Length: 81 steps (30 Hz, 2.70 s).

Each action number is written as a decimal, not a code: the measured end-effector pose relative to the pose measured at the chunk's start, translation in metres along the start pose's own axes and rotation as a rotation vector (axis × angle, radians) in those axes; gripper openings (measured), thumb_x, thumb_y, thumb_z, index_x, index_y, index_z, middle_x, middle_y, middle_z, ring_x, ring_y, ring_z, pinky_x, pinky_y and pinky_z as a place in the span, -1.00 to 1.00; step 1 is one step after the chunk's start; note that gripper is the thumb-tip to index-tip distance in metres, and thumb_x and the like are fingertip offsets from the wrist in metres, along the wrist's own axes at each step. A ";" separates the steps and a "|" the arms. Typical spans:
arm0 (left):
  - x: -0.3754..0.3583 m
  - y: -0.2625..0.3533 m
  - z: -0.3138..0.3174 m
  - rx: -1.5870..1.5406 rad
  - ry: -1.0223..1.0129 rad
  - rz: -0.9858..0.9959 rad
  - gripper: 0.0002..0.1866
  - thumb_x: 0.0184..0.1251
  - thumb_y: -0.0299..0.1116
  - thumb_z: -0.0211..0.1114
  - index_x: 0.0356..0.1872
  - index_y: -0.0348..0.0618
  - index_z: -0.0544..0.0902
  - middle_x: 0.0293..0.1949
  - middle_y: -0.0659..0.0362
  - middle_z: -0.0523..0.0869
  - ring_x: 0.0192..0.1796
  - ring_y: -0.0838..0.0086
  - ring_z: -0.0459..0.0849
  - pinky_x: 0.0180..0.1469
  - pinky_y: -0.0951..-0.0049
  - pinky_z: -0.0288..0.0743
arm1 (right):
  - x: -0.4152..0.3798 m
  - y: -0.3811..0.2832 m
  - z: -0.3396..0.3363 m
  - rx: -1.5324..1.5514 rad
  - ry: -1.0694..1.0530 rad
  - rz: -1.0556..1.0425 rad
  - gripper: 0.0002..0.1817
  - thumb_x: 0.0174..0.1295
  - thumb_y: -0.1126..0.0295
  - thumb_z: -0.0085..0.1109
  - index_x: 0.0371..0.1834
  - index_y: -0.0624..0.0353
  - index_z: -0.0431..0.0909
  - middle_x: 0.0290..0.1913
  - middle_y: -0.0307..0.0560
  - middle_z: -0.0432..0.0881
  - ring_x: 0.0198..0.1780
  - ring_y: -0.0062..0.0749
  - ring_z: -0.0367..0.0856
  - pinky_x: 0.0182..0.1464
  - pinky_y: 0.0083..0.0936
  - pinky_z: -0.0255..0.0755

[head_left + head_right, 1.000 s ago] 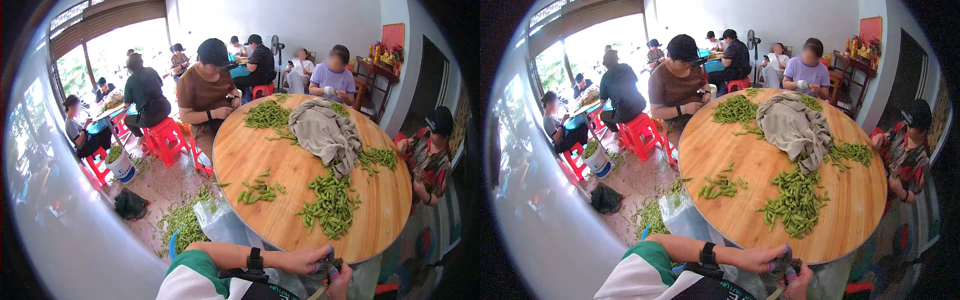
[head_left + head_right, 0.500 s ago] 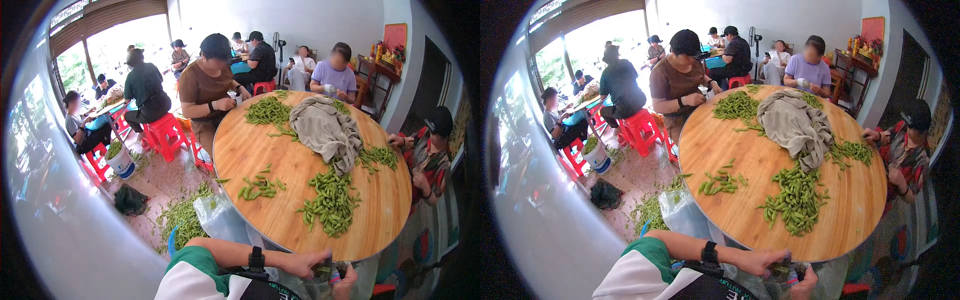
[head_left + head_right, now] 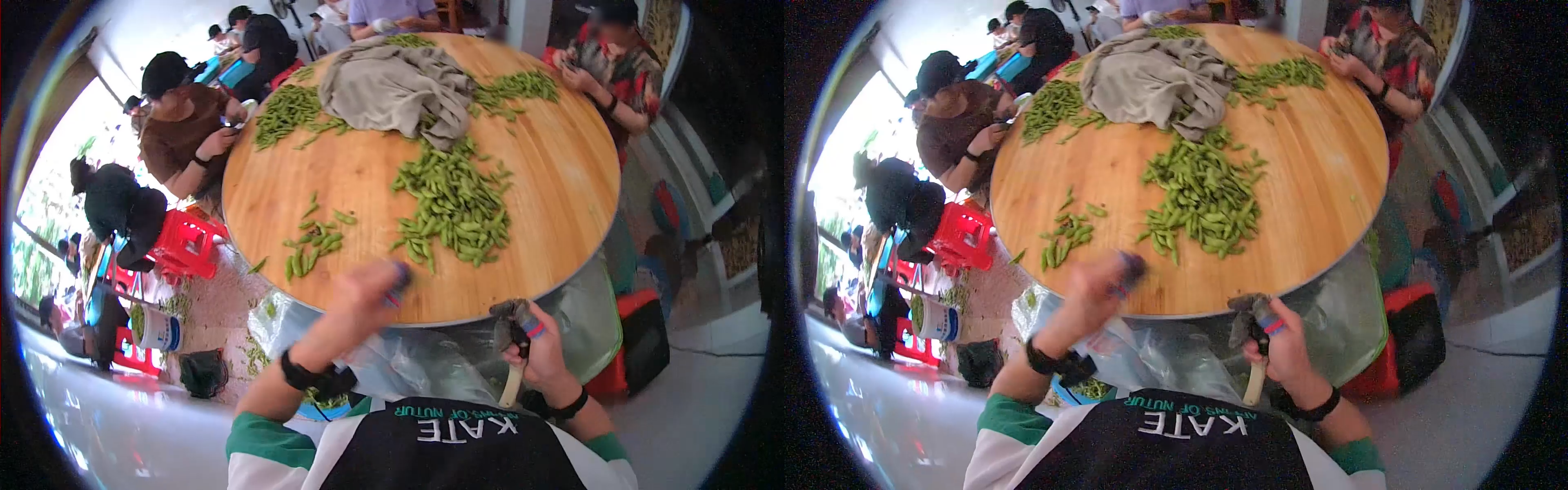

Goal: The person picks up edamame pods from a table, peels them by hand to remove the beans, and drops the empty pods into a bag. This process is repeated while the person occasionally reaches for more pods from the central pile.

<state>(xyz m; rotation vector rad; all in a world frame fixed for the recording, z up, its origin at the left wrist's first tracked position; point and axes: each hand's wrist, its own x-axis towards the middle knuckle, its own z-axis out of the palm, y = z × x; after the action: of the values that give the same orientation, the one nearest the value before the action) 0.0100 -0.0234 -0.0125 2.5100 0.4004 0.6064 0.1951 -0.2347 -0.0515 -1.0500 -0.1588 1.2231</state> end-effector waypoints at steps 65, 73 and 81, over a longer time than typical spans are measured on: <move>0.024 0.027 0.069 -0.037 0.008 0.343 -0.60 -0.09 -0.51 0.33 -0.13 -0.24 0.51 -0.48 0.04 0.47 -0.43 0.11 0.53 -0.44 0.23 0.43 | 0.010 0.000 0.000 0.138 -0.318 0.113 -0.65 0.40 0.39 -0.35 0.06 0.17 0.46 -0.61 -0.12 0.43 -0.69 -0.56 0.27 -0.69 -0.66 0.12; 0.021 0.029 0.064 -0.605 -0.114 0.012 -0.79 0.19 -0.42 0.33 -0.18 -0.26 0.60 -0.49 0.15 0.59 -0.45 0.50 0.58 -0.41 0.45 0.43 | 0.009 0.006 0.005 -0.174 -0.264 -0.038 -0.58 0.37 0.13 -0.26 0.04 0.16 0.47 -0.65 -0.06 0.39 -0.73 -0.47 0.21 -0.66 -0.60 0.12; 0.019 0.030 0.063 -1.065 -0.408 -0.471 -0.89 0.24 -0.34 0.28 -0.32 -0.14 0.65 -0.62 0.41 0.47 -0.60 0.71 0.37 -0.58 0.62 0.20 | 0.011 -0.005 0.013 -0.424 -0.039 -0.412 -0.91 0.26 0.47 0.10 -0.26 0.23 0.57 -0.52 -0.26 0.57 -0.62 -0.69 0.43 -0.63 -0.69 0.24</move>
<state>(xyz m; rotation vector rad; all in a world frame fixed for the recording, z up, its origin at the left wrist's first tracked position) 0.0617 -0.0665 -0.0377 1.3878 0.3566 0.0471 0.1944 -0.2180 -0.0453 -1.2798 -0.6548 0.8502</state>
